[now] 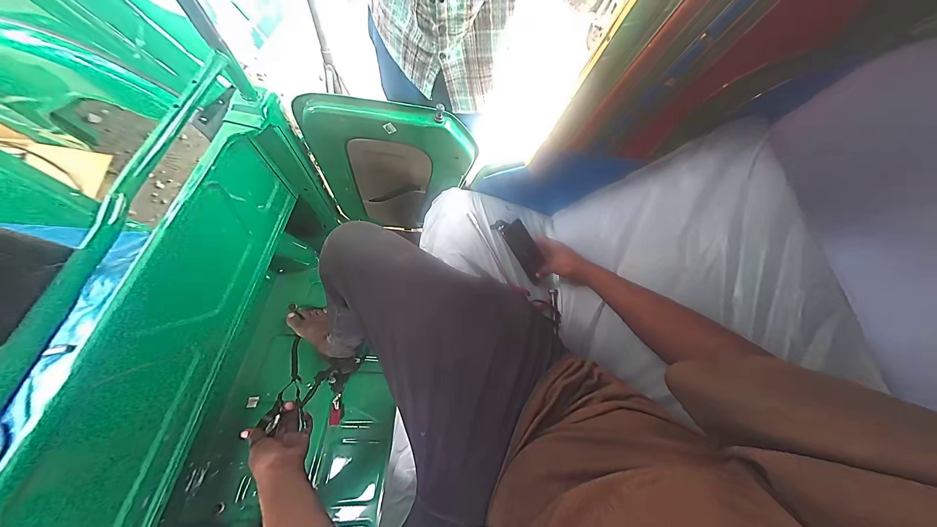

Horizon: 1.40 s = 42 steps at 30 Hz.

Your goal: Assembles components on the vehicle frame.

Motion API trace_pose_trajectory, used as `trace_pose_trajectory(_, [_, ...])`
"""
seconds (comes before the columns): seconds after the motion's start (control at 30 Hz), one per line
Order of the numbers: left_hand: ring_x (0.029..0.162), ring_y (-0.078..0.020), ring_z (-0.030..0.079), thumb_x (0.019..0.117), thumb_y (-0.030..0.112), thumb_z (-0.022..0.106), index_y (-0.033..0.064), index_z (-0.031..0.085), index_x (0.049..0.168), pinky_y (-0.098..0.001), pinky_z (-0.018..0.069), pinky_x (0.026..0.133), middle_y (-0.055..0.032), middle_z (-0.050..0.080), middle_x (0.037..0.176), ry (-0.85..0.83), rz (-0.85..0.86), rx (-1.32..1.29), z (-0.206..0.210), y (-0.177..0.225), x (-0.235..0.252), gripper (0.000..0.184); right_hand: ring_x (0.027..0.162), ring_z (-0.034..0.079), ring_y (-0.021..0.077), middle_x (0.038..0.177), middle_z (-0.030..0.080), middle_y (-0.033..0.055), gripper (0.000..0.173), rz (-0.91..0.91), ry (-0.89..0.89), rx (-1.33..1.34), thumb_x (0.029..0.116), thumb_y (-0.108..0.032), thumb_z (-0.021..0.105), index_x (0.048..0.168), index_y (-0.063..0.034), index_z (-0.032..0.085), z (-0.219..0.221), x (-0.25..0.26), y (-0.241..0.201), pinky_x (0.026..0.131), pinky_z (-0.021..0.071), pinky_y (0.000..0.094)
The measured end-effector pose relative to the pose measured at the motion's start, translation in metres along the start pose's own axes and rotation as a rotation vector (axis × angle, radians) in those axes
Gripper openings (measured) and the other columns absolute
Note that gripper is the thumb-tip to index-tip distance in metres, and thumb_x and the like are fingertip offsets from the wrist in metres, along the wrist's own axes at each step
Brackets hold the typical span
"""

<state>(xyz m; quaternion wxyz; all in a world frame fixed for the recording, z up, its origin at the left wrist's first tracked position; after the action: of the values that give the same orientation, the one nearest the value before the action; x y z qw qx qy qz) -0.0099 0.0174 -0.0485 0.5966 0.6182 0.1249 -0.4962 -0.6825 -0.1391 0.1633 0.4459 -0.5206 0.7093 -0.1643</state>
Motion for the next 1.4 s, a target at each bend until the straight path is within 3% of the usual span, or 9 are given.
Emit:
trace_pose_trajectory(0.2, [0.111,-0.0186,0.064,0.1078,0.061,0.02,0.018,0.045,0.142,-0.0462,0.0523,0.091,-0.006,0.063,0.127,-0.015,0.002,-0.007,0.0,0.001,0.002,0.061,0.117,0.065,0.0321,0.139,0.057,0.0214,0.106,0.003,-0.077,0.037,0.0592,0.025,0.079,0.152,-0.0078,0.04,-0.001,0.001,-0.002,0.094,0.0573,0.0489])
trace_pose_trajectory(0.43, [0.11,-0.0184,0.064,0.1081,0.061,0.021,0.0185,0.044,0.143,-0.0464,0.0527,0.09,-0.0062,0.063,0.126,-0.009,0.002,-0.014,-0.001,0.0,0.003,0.059,0.118,0.064,0.0316,0.139,0.058,0.0208,0.107,0.007,-0.066,0.029,0.059,0.021,0.083,0.153,-0.0091,0.04,0.0,0.002,0.001,0.095,0.0573,0.0486])
trace_pose_trajectory(0.6, [0.109,-0.018,0.065,0.1082,0.061,0.021,0.0183,0.043,0.144,-0.0447,0.0536,0.089,-0.0062,0.063,0.126,-0.012,0.007,-0.015,-0.001,0.001,0.005,0.06,0.114,0.067,0.0317,0.137,0.06,0.0201,0.106,-0.032,-0.005,-0.064,0.0603,0.009,0.092,0.152,-0.0107,0.043,-0.001,0.009,0.009,0.097,0.0576,0.0493])
trace_pose_trajectory(0.9, [0.111,-0.0182,0.064,0.1078,0.061,0.021,0.0187,0.043,0.145,-0.0466,0.0524,0.091,-0.0058,0.063,0.128,-0.02,0.004,-0.016,-0.003,-0.001,0.008,0.061,0.12,0.063,0.0322,0.147,0.051,0.02,0.107,-0.041,0.027,-0.231,0.062,-0.005,0.097,0.154,-0.011,0.043,-0.003,0.009,0.007,0.101,0.0548,0.0494])
trace_pose_trajectory(1.23, [0.109,-0.0184,0.064,0.108,0.061,0.021,0.0192,0.043,0.144,-0.0458,0.053,0.089,-0.0062,0.063,0.125,-0.019,0.009,-0.015,-0.001,0.0,0.006,0.059,0.119,0.063,0.0316,0.147,0.05,0.0206,0.107,-0.047,0.019,-0.263,0.0647,-0.011,0.097,0.156,-0.0105,0.041,-0.004,0.007,0.005,0.1,0.0551,0.0484])
trace_pose_trajectory(1.4, [0.109,-0.0189,0.064,0.108,0.061,0.021,0.0189,0.044,0.142,-0.0464,0.0531,0.09,-0.0063,0.063,0.125,-0.017,0.007,-0.025,-0.003,0.001,0.006,0.059,0.118,0.063,0.0342,0.15,0.047,0.0218,0.114,-0.039,-0.006,-0.197,0.0586,-0.006,0.099,0.156,-0.0116,0.04,-0.002,0.006,0.008,0.097,0.0561,0.051])
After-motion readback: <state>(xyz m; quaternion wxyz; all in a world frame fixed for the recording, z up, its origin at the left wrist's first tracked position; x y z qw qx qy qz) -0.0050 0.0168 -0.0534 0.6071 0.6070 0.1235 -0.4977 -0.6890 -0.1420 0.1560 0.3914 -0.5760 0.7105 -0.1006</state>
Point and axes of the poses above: each hand's wrist, its own x-axis towards the middle knuckle, its own z-axis out of the palm, y = z × x, the point moved 6 cm from there along x, towards the middle knuckle
